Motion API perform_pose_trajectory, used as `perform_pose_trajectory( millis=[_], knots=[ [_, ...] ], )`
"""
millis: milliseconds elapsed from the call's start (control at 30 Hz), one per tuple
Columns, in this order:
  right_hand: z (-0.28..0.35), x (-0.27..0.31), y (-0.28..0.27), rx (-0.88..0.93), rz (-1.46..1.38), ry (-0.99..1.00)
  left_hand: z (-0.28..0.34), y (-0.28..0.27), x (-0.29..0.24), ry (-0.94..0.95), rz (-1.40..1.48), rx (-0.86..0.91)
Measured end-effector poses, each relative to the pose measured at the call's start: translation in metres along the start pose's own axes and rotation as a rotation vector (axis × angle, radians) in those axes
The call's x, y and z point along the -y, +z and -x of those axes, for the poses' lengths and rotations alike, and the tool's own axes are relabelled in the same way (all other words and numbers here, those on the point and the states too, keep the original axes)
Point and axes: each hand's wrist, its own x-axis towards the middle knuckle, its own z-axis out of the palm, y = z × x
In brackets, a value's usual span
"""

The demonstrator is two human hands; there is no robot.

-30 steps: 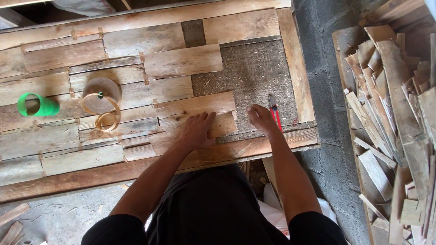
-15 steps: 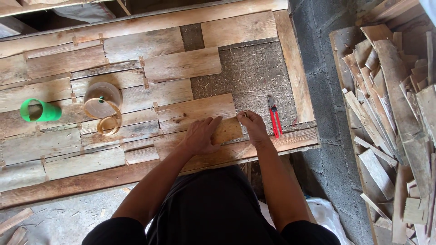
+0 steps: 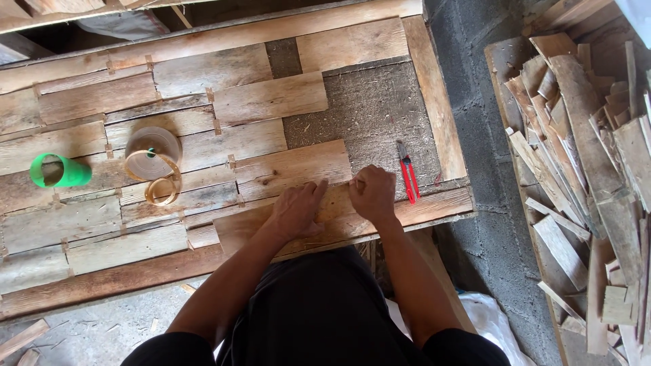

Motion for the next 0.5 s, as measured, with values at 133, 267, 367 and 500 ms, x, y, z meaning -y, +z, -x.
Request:
perform_pose_trajectory(
  millis=[133, 267, 367, 500],
  knots=[
    [-0.002, 0.052, -0.023, -0.21, 0.382, -0.414, -0.003, -0.001, -0.01, -0.068, 0.0, -0.006],
    [0.014, -0.006, -0.012, 0.158, -0.064, -0.106, -0.003, 0.008, -0.003, -0.18, 0.097, -0.02],
    [0.026, -0.043, -0.032, 0.038, -0.056, -0.145, -0.004, 0.02, 0.009, -0.208, 0.177, -0.151],
    [0.061, -0.079, -0.134, -0.354, 0.797, -0.106, -0.003, 0.027, 0.02, -0.168, 0.103, -0.195]
  ],
)
